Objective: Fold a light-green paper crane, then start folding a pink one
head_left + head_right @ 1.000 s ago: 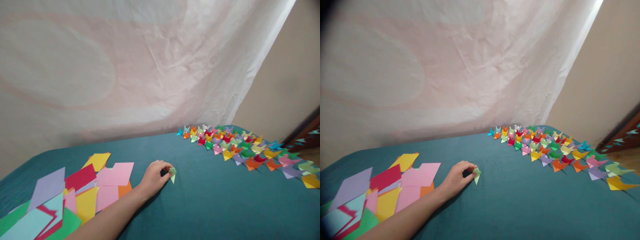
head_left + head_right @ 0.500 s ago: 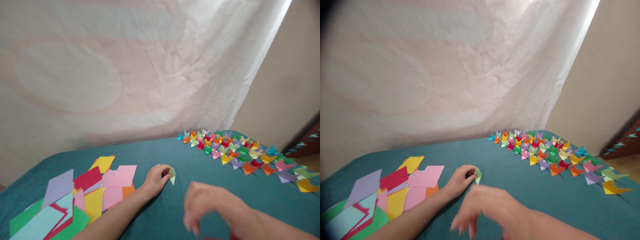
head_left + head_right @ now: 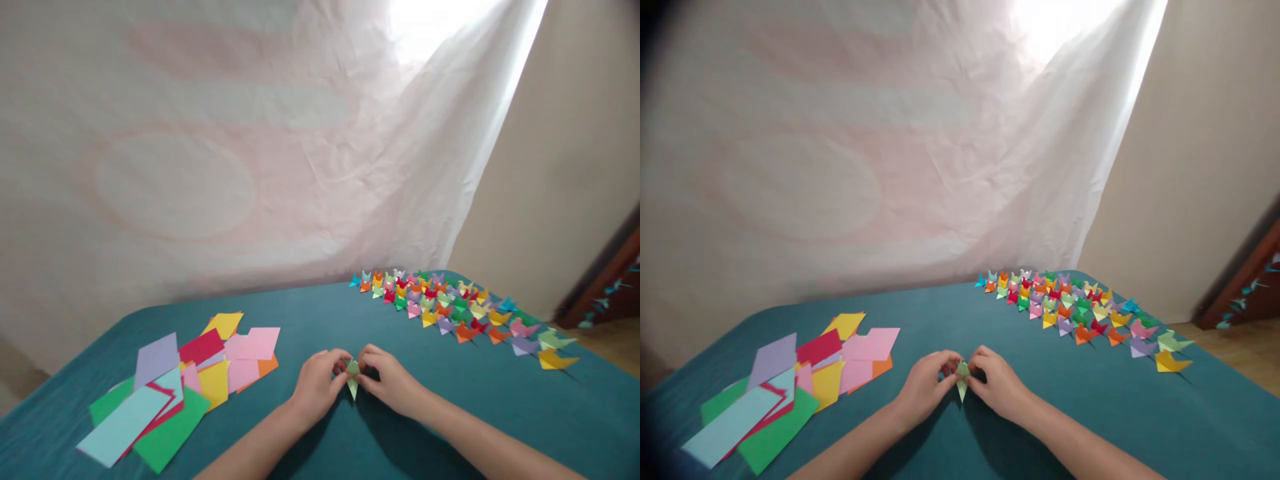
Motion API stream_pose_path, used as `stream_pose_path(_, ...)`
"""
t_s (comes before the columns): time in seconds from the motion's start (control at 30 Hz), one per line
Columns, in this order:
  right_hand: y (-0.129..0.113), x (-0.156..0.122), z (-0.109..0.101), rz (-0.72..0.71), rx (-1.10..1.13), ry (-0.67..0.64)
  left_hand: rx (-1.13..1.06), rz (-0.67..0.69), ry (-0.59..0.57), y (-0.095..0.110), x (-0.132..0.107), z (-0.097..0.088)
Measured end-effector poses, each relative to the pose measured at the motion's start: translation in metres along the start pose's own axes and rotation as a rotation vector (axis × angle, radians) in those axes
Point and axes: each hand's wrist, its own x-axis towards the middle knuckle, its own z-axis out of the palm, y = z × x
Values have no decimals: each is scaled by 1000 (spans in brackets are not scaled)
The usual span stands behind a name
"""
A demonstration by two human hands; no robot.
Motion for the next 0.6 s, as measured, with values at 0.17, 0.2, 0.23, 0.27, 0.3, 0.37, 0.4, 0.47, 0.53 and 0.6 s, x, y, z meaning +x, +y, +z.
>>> stream_pose_path(0.17, 1, -13, 11, 5, -78, 7, -6, 7, 29, 5, -13, 10)
stream_pose_path(0.2, 3, -15, 13, -5, -90, 16, -25, 3, 36, 2, -14, 13)
stream_pose_path(0.23, 5, -17, 15, -13, -97, 26, -47, -8, 45, 0, -15, 15)
stream_pose_path(0.27, 7, -18, 17, -14, -95, 41, -71, -21, 49, -3, -16, 18)
stream_pose_path(0.3, 9, -19, 19, -11, -84, 65, -97, -32, 46, -6, -16, 19)
stream_pose_path(0.37, 12, -20, 21, -15, -54, 87, -140, -46, 47, -11, -16, 22)
stream_pose_path(0.4, 13, -20, 22, -17, -43, 94, -148, -47, 46, -12, -16, 23)
stream_pose_path(0.47, 15, -21, 23, -22, -31, 91, -132, -35, 38, -14, -15, 23)
stream_pose_path(0.53, 17, -21, 23, -21, -38, 80, -96, -17, 20, -13, -15, 23)
stream_pose_path(0.6, 18, -21, 23, -15, -53, 70, -69, -5, 15, -11, -14, 22)
